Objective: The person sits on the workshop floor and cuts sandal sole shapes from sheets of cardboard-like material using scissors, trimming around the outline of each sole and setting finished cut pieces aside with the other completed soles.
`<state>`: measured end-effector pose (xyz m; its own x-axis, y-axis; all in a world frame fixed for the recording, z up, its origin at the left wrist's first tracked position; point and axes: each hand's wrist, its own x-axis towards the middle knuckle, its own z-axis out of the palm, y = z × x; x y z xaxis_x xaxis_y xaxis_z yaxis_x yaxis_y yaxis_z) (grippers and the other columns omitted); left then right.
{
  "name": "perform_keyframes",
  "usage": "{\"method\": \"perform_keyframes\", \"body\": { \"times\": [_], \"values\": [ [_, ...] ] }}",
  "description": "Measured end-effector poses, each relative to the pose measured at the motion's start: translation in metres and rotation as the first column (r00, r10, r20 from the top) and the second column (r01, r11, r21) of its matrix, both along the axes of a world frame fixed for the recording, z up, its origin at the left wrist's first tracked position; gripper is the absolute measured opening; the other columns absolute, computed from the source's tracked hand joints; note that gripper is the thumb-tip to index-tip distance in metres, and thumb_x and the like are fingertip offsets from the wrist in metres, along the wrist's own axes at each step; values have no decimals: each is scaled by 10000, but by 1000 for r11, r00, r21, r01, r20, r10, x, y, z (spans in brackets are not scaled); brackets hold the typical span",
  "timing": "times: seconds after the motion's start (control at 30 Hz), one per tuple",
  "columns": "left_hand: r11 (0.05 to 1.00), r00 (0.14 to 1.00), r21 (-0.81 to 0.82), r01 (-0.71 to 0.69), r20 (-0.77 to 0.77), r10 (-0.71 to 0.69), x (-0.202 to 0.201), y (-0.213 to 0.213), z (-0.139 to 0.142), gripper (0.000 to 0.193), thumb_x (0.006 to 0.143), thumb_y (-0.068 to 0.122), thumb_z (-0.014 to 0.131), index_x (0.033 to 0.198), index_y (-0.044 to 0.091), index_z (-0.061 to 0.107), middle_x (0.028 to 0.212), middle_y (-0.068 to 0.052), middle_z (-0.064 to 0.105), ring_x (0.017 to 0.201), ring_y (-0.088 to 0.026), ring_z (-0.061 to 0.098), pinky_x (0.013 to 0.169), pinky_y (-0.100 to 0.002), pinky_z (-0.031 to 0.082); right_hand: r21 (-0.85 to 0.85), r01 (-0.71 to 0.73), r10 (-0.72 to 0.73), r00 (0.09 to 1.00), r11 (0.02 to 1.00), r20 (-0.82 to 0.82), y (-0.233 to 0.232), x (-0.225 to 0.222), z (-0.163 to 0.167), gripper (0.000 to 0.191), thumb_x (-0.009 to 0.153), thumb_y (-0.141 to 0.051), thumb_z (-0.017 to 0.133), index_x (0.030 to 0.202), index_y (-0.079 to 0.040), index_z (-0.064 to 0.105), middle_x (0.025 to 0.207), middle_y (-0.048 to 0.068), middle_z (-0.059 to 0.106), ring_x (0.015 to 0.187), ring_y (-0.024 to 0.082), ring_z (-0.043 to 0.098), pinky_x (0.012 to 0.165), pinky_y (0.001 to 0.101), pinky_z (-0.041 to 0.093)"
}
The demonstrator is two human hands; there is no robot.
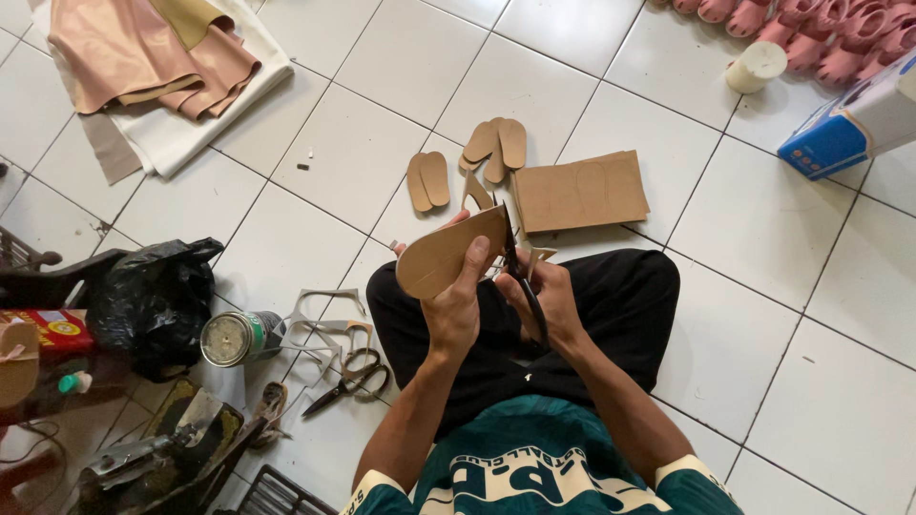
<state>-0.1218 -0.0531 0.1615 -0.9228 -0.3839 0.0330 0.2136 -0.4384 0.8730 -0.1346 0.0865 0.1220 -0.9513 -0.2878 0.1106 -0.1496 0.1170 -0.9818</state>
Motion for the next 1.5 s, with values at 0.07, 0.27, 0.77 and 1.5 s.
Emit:
{"method": "perform_keyframes", "body": {
  "times": [0.07,0.27,0.77,1.5],
  "values": [
    [1000,1000,6,6,-15,-6,-1,0,1,443,964,22,674,1358,-101,514,1387,-186,588,1178,-239,666,938,-355,648,-12,4,-4,1000,1000,-8,-1,0,3,577,951,-586,681,1072,-23,709,680,-48,568,625,48,520,544,242,403],
    [991,997,110,74,0,-75,-1,-3,0,471,976,28,687,1394,-105,513,1252,-235,642,1018,-250,706,894,-350,646,-30,27,-26,999,999,32,-3,2,8,560,918,-538,688,1162,-35,727,599,-68,535,527,30,512,463,230,391],
    [979,990,150,139,19,-143,-1,-13,1,438,963,8,675,1362,-104,535,1279,-179,631,1088,-249,695,916,-381,646,-60,-20,19,1000,998,-18,0,7,12,452,969,-472,676,1059,-35,741,556,-66,522,486,18,461,446,223,308],
    [956,984,251,151,52,-169,-17,-17,-23,428,960,17,725,1344,-105,580,1242,-181,658,1108,-253,687,925,-352,620,-17,-37,39,993,999,116,9,7,0,447,988,-429,658,1202,-43,728,626,-45,563,530,31,505,466,224,372]
  ]
}}
